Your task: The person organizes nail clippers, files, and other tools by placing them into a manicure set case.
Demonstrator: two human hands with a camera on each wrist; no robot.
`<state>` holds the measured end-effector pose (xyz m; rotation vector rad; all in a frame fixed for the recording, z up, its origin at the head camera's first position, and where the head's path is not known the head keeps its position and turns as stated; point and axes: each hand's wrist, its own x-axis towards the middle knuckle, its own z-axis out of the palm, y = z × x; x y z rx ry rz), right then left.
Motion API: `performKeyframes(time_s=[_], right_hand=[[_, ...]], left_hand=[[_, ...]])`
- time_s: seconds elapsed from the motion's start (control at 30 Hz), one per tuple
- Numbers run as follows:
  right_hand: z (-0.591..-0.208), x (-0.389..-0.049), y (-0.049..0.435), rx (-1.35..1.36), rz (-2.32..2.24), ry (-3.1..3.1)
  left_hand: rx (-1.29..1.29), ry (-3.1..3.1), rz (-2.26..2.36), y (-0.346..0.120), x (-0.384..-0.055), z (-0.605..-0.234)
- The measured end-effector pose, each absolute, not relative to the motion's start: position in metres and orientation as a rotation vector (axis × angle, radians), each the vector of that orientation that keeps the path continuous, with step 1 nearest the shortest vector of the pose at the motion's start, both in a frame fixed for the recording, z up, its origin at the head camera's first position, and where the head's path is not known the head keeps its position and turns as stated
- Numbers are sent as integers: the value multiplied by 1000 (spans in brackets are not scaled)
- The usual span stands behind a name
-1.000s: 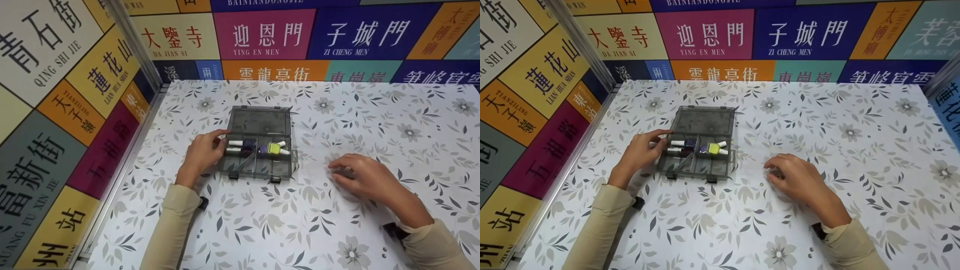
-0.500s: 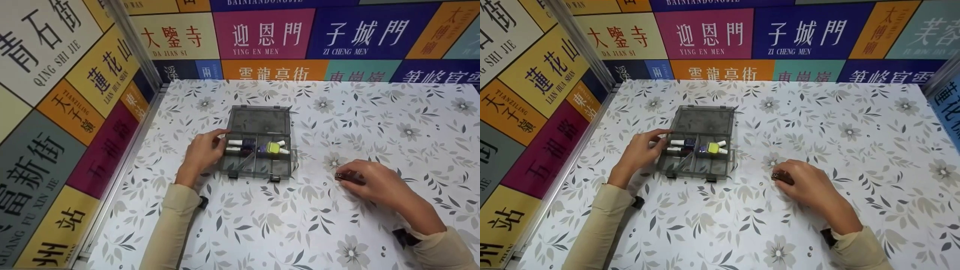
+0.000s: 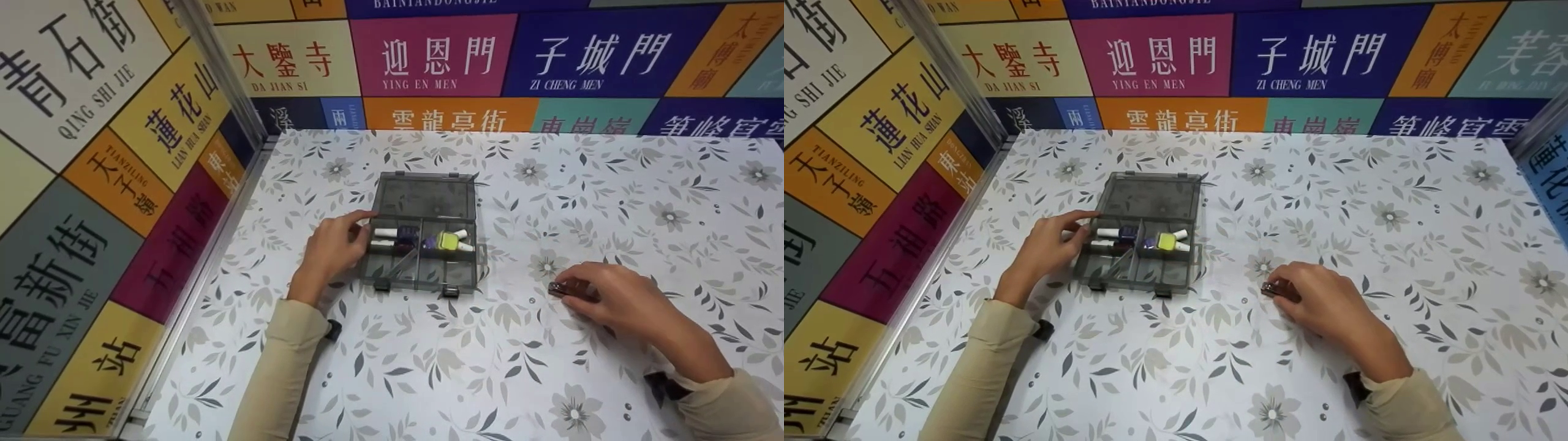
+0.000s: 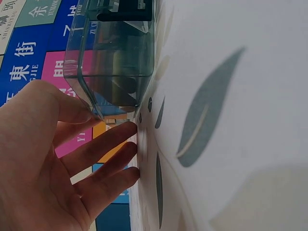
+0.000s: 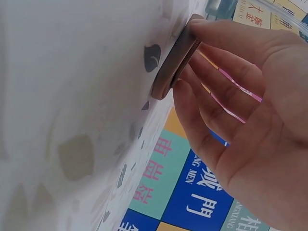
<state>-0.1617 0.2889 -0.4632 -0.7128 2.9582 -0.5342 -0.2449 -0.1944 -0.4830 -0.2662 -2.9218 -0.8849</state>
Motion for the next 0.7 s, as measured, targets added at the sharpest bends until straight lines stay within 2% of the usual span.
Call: performKeyframes(time_s=[0.7], right_hand=[[-448, -167, 241, -833, -533, 3030]], left_hand=[[-256, -2919, -881, -194, -245, -483]])
